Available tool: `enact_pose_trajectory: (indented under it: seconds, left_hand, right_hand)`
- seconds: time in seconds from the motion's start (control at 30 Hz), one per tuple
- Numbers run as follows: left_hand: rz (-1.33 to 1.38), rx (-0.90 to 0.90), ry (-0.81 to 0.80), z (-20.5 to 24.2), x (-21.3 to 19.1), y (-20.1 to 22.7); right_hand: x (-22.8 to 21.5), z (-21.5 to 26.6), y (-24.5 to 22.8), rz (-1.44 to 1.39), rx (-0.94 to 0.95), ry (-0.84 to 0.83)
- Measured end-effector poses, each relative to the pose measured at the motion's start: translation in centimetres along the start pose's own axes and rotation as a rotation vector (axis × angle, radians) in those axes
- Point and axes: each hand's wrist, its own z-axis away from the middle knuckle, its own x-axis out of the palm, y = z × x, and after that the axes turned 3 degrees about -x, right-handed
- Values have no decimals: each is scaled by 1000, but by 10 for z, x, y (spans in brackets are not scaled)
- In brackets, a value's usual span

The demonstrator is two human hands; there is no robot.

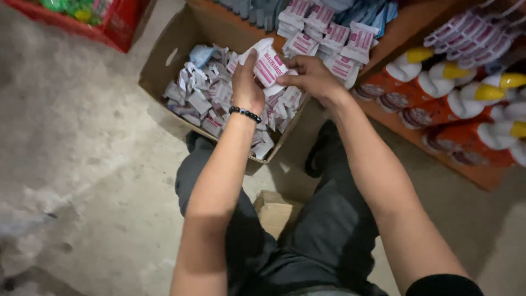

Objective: The person sits on the floor and repeatedly picks small white packets with pink labels from a cardboard box, then places them onto a nearby shelf. The action is repeated continuously throughout the clip.

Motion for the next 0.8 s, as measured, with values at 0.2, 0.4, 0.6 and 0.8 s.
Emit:
enact_pose_trajectory:
  seconds: [0.2,0.4,0.6,0.8]
  left_hand:
    - [-216,-76,12,11,2,14]
    - [-217,-17,25,6,-3,-1]
    - [-515,31,94,44,54,19]
    - [-792,426,87,31,38,11]
  right_hand:
    - [-5,6,-4,-227,76,218]
    - [24,7,-7,-399,101,304]
    - [31,0,7,-408,38,375]
    - [39,-2,3,-319,-63,432]
